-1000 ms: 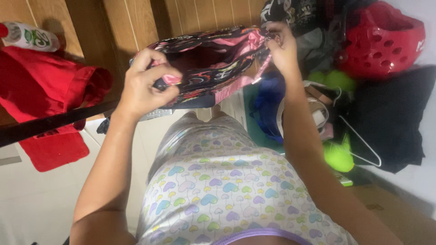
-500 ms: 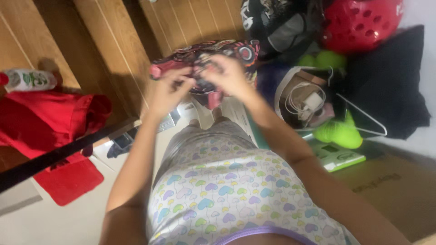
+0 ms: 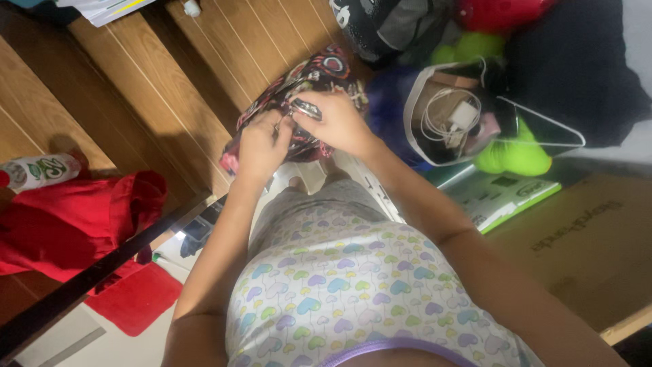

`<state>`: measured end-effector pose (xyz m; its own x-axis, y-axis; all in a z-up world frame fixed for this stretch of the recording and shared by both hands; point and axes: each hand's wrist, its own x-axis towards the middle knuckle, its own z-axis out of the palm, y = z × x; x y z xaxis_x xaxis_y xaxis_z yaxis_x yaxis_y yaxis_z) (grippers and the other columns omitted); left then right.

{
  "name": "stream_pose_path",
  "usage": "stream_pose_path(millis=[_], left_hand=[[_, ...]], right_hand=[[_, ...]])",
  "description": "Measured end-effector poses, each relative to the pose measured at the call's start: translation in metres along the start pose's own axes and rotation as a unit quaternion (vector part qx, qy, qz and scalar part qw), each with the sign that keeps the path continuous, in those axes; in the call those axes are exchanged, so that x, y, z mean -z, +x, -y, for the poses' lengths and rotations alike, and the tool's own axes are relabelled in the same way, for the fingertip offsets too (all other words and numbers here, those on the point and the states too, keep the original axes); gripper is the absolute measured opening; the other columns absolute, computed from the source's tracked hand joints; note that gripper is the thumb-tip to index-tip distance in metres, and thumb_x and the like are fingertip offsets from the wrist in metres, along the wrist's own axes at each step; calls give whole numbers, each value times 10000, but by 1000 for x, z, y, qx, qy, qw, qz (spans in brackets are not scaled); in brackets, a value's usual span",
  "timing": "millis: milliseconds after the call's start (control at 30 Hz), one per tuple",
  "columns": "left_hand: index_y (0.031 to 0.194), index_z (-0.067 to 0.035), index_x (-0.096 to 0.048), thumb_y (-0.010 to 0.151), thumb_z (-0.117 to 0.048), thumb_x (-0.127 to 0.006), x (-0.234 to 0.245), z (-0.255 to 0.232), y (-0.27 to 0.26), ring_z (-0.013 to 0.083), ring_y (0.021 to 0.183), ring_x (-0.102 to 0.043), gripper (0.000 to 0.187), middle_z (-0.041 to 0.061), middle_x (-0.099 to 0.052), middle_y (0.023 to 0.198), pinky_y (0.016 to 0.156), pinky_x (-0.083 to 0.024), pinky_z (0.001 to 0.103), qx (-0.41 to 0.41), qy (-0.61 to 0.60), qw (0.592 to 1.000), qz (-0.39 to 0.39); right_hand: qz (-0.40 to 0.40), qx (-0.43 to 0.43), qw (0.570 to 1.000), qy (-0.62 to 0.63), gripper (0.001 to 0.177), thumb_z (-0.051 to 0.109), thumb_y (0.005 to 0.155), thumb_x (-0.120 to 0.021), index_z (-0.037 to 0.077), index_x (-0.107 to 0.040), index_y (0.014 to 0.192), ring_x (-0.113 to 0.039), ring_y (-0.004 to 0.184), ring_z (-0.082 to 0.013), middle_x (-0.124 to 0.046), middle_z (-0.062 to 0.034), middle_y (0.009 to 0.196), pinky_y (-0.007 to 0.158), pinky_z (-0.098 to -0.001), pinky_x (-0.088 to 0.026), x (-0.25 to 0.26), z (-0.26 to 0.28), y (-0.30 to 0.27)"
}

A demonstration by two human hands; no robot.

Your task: The person organizes items in a cluttered room by removing objects from a patterned bag and placing them on a white wire shelf. They handle a green-handled tool, a white case, a pink pouch, a yellow lunchbox, and snack packets, arranging them on the shelf and floor.

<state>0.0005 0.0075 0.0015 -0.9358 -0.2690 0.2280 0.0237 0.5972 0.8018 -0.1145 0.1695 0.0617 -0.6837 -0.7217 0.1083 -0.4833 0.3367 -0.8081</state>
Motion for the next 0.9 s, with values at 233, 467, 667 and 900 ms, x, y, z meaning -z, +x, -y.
stream_pose_path(millis=[233, 467, 667, 900], left_hand=[[776, -23, -640, 962, -123, -654, -5, 30, -4, 124, 646, -646, 212, 60, -685, 729, 597, -519, 288, 191, -191, 962, 39], [801, -64, -588, 1025, -109, -525, -1, 37, -22, 41, 532, -496, 237, 32, -703, 779, 467, -367, 217, 286, -417, 861, 52], [848, -79, -585, 1104, -109, -542, 2, 21, -17, 28, 673, -484, 262, -47, -559, 771, 634, -432, 206, 229, -525, 820, 10], [856, -82, -591, 1054, -107, -537, 9, 10, -3, 89, 935, -617, 207, 21, -655, 949, 901, -509, 246, 206, -632, 747, -32]], right_hand=[[-23, -66, 994, 85, 186, 158, 967, -726, 37, -733, 1108, -771, 816, -217, -768, -130, 928, 744, -319, -575, -18, 4, -8], [-38, 37, 996, 66, 214, 142, 1009, -689, 49, -650, 1198, -710, 1095, -284, -722, -126, 1154, 938, -362, -554, -18, 19, -7], [-4, 100, 995, -3, 371, 318, 872, -826, 79, -635, 1083, -680, 1009, -315, -626, -112, 1098, 856, -398, -548, 3, 40, 5], [-19, 101, 988, -116, 199, 288, 997, -724, 126, -660, 1092, -672, 967, -335, -580, -128, 1140, 805, -439, -559, -8, 43, 13]])
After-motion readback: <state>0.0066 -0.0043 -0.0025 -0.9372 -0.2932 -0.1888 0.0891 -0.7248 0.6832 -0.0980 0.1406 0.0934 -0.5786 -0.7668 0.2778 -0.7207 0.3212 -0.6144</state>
